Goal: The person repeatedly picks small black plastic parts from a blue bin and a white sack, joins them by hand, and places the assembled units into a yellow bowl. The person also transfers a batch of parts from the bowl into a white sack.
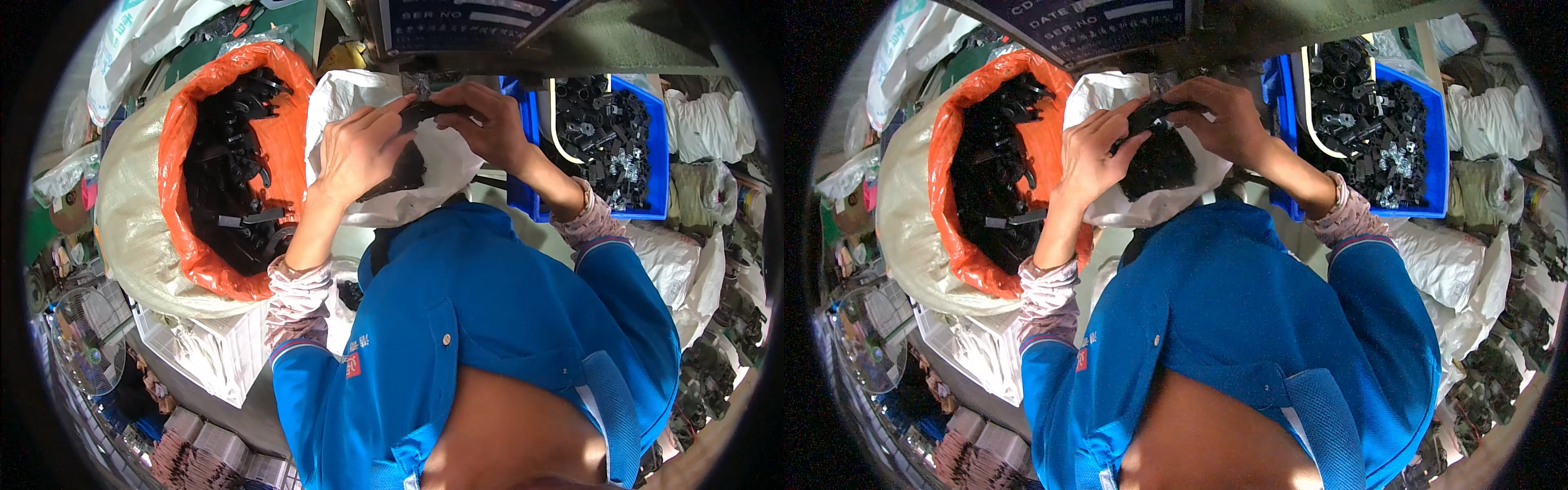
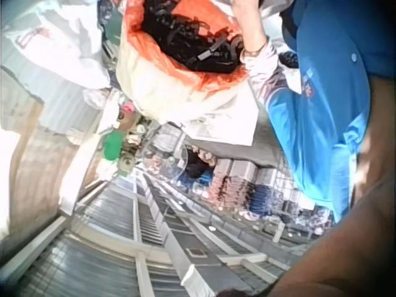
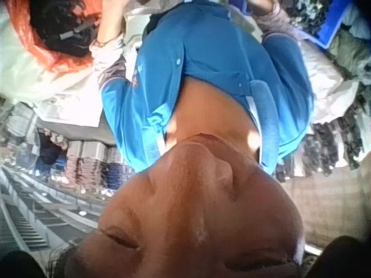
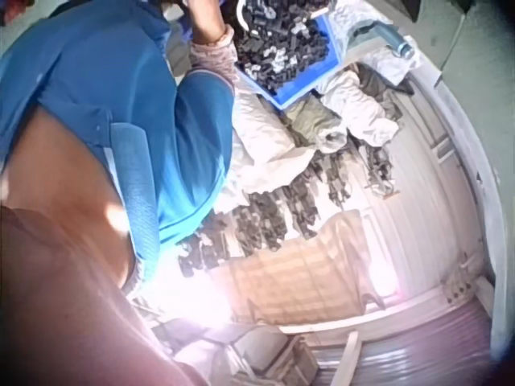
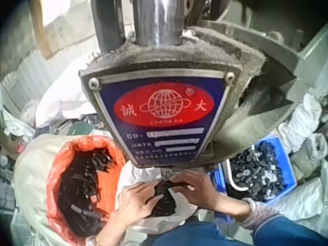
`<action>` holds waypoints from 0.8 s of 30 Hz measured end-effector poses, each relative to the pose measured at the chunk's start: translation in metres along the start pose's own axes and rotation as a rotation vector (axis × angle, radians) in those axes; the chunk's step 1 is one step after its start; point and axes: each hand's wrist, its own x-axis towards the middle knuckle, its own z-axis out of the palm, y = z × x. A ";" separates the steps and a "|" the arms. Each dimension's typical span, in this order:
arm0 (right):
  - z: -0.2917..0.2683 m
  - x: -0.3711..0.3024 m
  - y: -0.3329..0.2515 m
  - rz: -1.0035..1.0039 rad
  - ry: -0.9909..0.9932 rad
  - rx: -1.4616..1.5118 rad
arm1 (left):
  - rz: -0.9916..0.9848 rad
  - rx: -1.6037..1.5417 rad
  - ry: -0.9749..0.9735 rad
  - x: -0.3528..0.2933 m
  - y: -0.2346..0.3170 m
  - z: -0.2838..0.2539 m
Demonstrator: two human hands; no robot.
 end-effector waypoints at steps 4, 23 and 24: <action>0.004 0.010 0.004 -0.124 0.162 -0.034 | 0.089 -0.033 0.022 0.019 -0.014 -0.007; -0.011 0.022 0.053 0.372 0.075 0.369 | -0.186 -0.194 -0.241 0.028 -0.048 -0.012; -0.009 0.025 0.070 0.409 0.078 0.309 | -0.216 -0.209 -0.246 0.026 -0.045 -0.013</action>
